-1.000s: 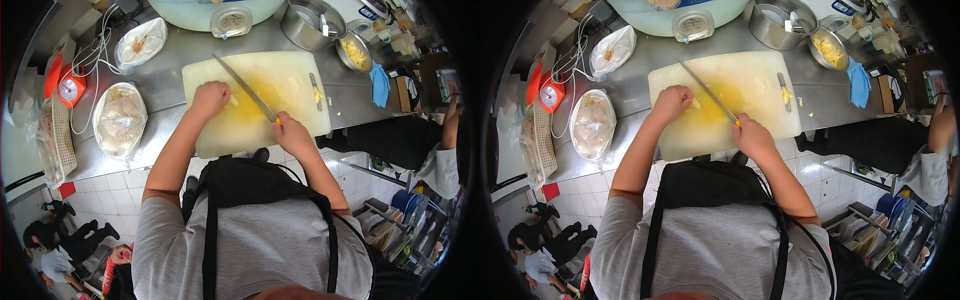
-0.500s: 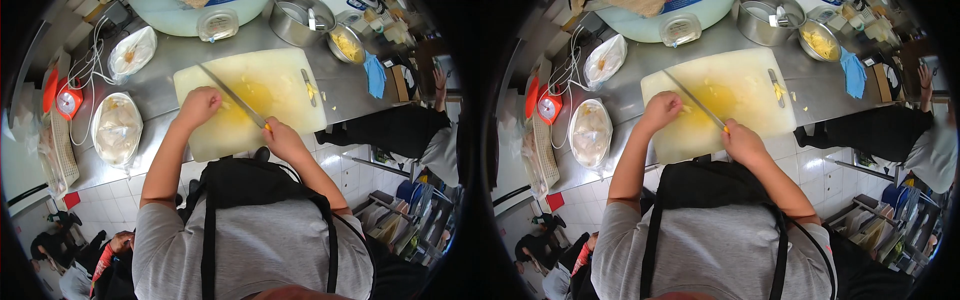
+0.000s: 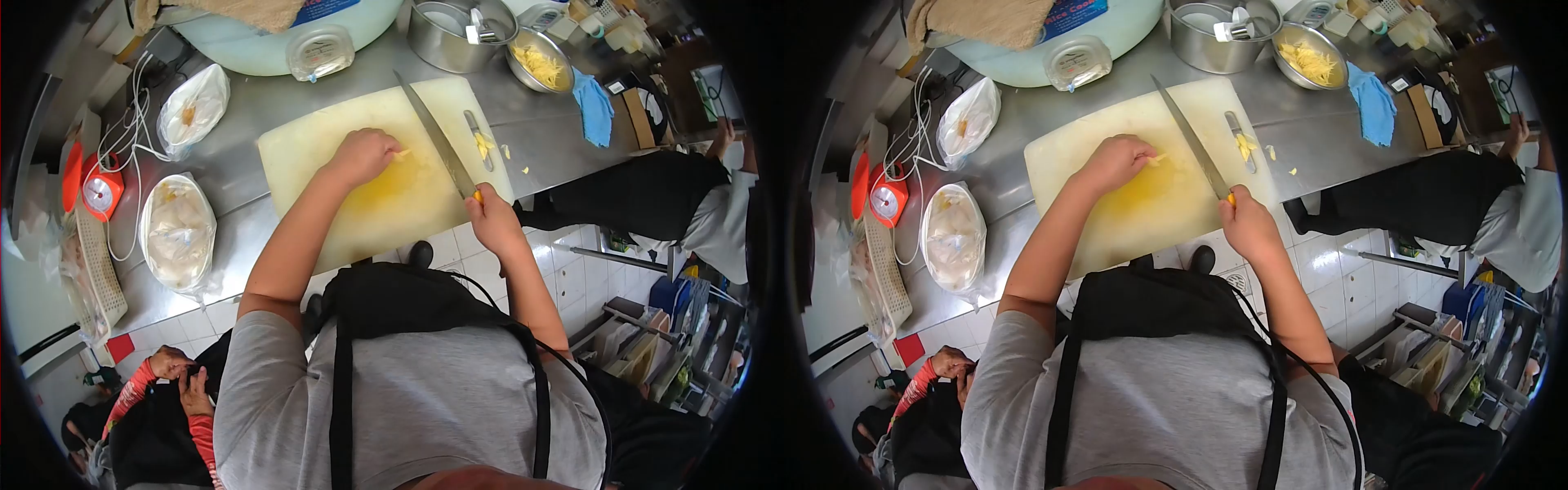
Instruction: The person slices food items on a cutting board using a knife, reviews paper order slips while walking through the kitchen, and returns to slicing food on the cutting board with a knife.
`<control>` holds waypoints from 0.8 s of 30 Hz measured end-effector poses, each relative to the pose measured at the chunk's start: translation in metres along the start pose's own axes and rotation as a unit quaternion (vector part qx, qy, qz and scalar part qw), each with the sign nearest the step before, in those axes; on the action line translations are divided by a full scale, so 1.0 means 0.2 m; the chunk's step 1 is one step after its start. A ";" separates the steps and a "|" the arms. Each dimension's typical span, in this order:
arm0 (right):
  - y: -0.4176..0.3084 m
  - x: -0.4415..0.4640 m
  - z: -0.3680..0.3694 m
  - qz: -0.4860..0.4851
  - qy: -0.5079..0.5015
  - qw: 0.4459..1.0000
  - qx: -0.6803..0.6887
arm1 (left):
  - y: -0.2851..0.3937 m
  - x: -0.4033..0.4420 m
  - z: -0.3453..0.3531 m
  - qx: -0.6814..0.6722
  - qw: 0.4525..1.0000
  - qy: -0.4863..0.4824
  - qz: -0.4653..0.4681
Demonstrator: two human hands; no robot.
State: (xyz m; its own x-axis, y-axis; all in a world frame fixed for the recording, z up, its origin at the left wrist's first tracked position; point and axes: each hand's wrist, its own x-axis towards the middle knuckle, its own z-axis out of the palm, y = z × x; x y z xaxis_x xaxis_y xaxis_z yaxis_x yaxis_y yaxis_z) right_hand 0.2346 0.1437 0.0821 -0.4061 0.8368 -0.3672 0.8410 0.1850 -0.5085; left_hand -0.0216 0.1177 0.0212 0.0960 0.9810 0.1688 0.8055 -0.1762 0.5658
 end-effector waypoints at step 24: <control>0.29 -0.01 -0.04 0.043 0.077 0.992 0.087 | 0.12 -0.09 -0.09 -0.087 0.985 -0.055 -0.137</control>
State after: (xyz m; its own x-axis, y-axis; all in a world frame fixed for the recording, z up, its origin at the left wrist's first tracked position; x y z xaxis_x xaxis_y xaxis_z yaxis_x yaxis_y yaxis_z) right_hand 0.2865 0.1570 0.0590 -0.2658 0.9166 -0.2986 0.7896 0.0293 -0.6129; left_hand -0.0135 0.0933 0.0463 -0.0399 0.9949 -0.0931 0.6981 0.0945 0.7097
